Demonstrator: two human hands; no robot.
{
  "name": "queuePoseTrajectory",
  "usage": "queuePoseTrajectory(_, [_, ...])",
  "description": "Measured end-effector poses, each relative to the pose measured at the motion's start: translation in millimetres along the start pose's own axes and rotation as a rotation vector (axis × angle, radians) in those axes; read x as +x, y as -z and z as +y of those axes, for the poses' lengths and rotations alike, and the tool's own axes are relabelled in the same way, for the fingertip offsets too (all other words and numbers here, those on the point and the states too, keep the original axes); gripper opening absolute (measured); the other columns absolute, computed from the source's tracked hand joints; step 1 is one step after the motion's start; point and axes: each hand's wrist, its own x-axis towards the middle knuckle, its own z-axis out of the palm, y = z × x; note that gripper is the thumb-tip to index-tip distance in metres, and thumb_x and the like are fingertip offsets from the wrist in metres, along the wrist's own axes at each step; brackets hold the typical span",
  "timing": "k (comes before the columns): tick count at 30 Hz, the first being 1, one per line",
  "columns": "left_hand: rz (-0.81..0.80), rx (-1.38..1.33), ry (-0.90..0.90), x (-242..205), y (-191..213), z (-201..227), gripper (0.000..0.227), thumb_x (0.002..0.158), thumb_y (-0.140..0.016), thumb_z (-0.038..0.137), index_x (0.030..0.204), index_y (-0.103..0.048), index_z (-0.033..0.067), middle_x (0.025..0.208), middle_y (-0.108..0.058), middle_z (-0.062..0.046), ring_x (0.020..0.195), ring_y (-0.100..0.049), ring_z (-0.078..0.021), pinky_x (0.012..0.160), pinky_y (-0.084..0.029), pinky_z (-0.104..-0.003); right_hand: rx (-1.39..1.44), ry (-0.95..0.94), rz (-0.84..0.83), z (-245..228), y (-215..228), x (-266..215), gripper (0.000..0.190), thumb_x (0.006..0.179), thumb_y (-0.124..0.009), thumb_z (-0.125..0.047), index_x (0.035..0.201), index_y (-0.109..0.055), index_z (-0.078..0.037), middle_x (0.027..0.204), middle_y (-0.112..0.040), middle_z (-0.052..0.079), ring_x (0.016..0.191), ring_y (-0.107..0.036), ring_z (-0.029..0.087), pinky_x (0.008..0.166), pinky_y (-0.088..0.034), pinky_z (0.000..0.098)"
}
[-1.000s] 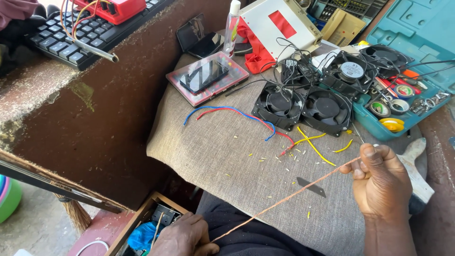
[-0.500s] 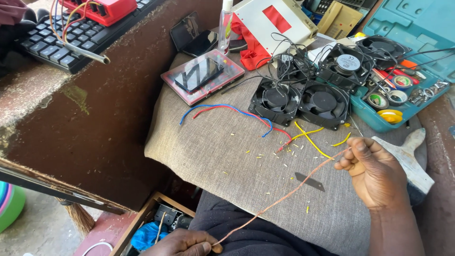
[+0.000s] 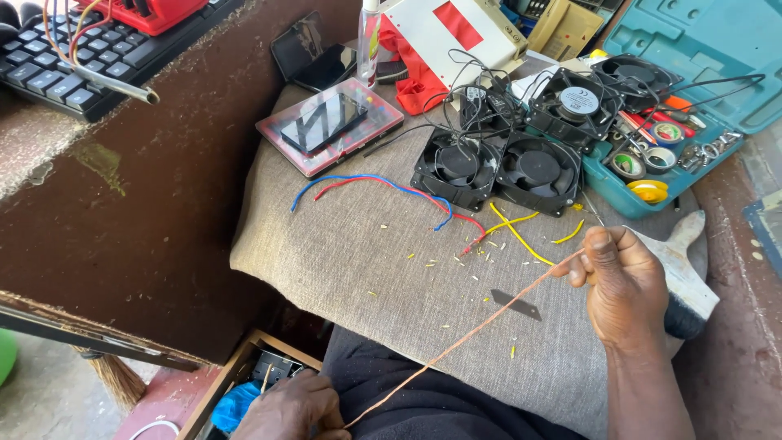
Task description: Stripping insulation from electrical wires using a utility blade and twisting the copper strands.
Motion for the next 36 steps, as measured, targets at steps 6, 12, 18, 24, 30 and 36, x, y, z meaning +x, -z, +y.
queuePoseTrajectory(6, [0.060, -0.018, 0.038, -2.0, -5.9, -2.4, 0.039, 0.084, -0.090, 0.043, 0.069, -0.058, 0.0260, 0.079, -0.067, 0.011, 0.082, -0.066, -0.0116, 0.066, -0.052, -0.033, -0.055, -0.021, 0.016, -11.5, -4.8, -1.3, 0.031, 0.109, -0.065, -0.035, 0.104, -0.054, -0.006, 0.073, -0.041, 0.000, 0.060, -0.047, 0.010, 0.075, -0.070, 0.0471])
queuePoseTrajectory(12, [0.514, 0.582, -0.119, -0.5, -3.1, 3.0, 0.044, 0.106, -0.058, 0.057, 0.084, -0.060, 0.0190, 0.084, -0.060, 0.000, 0.080, -0.061, -0.0250, 0.077, -0.052, -0.039, -0.050, -0.103, 0.054, -13.1, -3.3, -1.4, 0.038, 0.107, -0.068, -0.033, 0.085, -0.044, -0.014, 0.072, -0.037, -0.002, 0.058, -0.044, 0.009, 0.078, -0.071, 0.0488])
queuePoseTrajectory(18, [0.651, 0.785, -0.127, -0.5, 15.2, 24.1, 0.041, 0.110, -0.049, 0.043, 0.078, -0.053, 0.0178, 0.076, -0.051, -0.003, 0.070, -0.053, -0.0272, 0.068, -0.042, -0.045, -0.088, -0.285, 0.186, -11.4, -2.2, -1.4, 0.038, 0.103, -0.075, -0.037, 0.086, -0.050, -0.013, 0.066, -0.036, -0.004, 0.052, -0.038, 0.005, 0.067, -0.069, 0.0479])
queuePoseTrajectory(24, [0.656, 0.775, -0.271, 4.7, 39.0, 34.3, 0.032, 0.111, -0.056, 0.040, 0.087, -0.057, 0.0180, 0.086, -0.057, -0.002, 0.071, -0.055, -0.0246, 0.071, -0.046, -0.040, -0.131, -0.324, 0.249, -9.0, 9.5, -1.0, 0.034, 0.106, -0.076, -0.032, 0.090, -0.054, -0.012, 0.070, -0.039, -0.003, 0.053, -0.039, 0.007, 0.065, -0.070, 0.0462])
queuePoseTrajectory(30, [0.622, 0.502, -0.245, 10.7, 51.4, 29.9, 0.029, 0.104, -0.064, 0.043, 0.085, -0.063, 0.0207, 0.084, -0.061, 0.002, 0.070, -0.058, -0.0222, 0.068, -0.050, -0.036, 0.120, -0.306, 0.091, 2.3, 29.8, 11.0, 0.026, 0.108, -0.069, -0.038, 0.110, -0.058, -0.015, 0.075, -0.039, -0.004, 0.061, -0.047, 0.013, 0.065, -0.061, 0.0436])
queuePoseTrajectory(36, [0.765, 0.283, 0.173, 24.9, 52.1, 55.3, 0.046, 0.086, -0.077, 0.050, 0.123, -0.074, 0.0241, 0.117, -0.073, 0.005, 0.108, -0.070, -0.0213, 0.092, -0.052, -0.042, 0.195, -0.231, 0.008, -10.3, 3.9, 5.5, 0.025, 0.107, -0.071, -0.036, 0.097, -0.060, -0.015, 0.078, -0.054, -0.001, 0.065, -0.058, 0.014, 0.061, -0.061, 0.0384])
